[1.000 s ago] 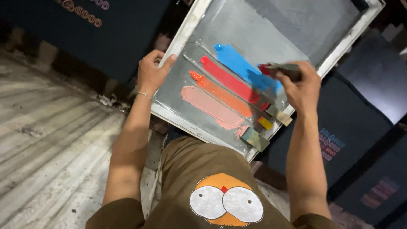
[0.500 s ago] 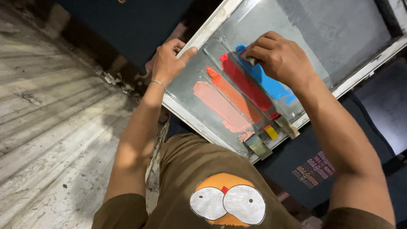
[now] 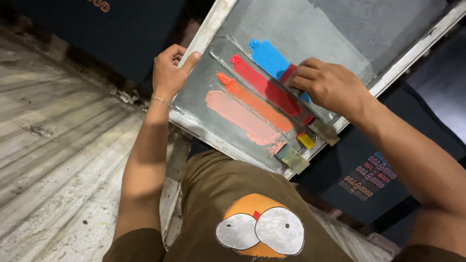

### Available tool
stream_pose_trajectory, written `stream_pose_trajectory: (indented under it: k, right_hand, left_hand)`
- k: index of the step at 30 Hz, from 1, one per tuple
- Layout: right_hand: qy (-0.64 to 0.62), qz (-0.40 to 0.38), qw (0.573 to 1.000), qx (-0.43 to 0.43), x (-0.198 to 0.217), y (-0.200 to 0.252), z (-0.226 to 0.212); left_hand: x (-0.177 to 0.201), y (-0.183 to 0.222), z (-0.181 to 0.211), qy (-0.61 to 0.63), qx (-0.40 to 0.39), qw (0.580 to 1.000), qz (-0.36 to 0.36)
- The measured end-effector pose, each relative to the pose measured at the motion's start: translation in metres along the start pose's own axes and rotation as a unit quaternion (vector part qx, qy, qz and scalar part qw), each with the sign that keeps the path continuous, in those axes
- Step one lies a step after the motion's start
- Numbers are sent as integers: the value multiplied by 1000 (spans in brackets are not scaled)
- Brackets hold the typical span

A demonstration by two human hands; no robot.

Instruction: Applying multiple colors of ink to a screen and printing designs onto t-shirts at a production station.

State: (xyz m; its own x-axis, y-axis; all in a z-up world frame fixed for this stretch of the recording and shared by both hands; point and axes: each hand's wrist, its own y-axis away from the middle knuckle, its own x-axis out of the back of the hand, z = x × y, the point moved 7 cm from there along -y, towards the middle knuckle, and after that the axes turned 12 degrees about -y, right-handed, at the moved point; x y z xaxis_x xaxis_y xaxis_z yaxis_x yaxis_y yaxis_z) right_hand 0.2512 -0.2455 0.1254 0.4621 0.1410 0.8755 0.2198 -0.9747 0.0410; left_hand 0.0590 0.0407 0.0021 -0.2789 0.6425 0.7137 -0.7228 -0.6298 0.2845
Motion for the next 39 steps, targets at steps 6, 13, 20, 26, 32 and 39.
stream_pose_trajectory:
  k: [6, 13, 20, 26, 32, 39]
  right_hand:
    - [-2, -19, 999, -41, -5, 51, -7]
    - [-8, -39, 996, -78, -6, 78, -2]
    - [-50, 66, 994, -70, 24, -22, 6]
    - [63, 8, 998, -20, 1, -82, 20]
    - [30, -92, 994, -40, -13, -53, 23]
    - [47, -96, 993, -54, -17, 2, 8]
  left_hand:
    - [-1, -1, 1, 19, -1, 1000, -2]
    - [-1, 0, 2, 31, -13, 999, 0]
    - [0, -1, -1, 24, 5, 1000, 1]
    - [3, 1, 3, 20, 6, 1000, 2]
    - [2, 1, 1, 22, 7, 1000, 4]
    - [-3, -2, -7, 18, -10, 1000, 1]
